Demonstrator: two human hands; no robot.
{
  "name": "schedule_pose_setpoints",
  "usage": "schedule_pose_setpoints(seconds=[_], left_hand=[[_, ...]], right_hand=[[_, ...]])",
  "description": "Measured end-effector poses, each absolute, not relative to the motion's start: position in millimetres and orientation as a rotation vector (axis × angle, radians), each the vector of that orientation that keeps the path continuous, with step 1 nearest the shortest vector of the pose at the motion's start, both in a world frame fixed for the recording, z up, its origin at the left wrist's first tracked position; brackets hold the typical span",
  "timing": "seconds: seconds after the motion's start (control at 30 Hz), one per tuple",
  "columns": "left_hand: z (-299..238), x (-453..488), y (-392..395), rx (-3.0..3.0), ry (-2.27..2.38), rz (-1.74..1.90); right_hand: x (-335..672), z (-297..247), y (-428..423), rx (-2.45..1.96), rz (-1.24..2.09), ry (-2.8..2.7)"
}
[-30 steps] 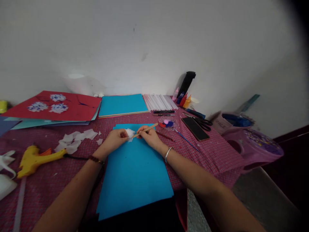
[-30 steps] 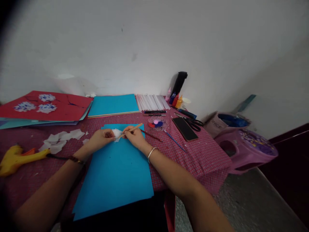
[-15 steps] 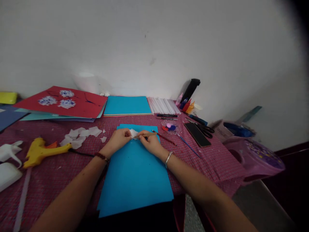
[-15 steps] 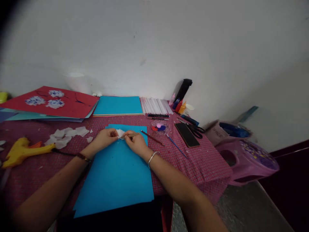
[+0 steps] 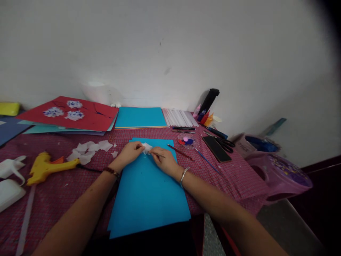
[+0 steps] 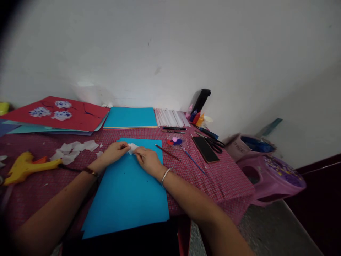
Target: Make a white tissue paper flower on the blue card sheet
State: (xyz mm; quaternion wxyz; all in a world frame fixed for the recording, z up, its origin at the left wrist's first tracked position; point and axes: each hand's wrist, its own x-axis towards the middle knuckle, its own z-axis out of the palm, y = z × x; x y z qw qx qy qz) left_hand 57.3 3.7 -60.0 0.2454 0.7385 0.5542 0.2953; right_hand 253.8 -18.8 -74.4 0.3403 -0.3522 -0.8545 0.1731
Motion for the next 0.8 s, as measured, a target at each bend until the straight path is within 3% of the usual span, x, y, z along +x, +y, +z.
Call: schedule_pose_setpoints(seconds=[0.47,0.6,0.8], left_hand=[[-61.4,58.0,5.0,1.883,1.527,0.909],[-61.3,57.6,4.0,1.819,1.488,0.937],[-60.3,56.2,0.7,1.63,1.44,0.969]], right_hand=[[248.1,-52.2,-34.6,-0.799,-0.185,-2.775],[250.6,-54.0,-33.7,-0.839,-0.037,-2.683],[257.9,-57.9,-26.6,-0.899,0.537,-2.16]])
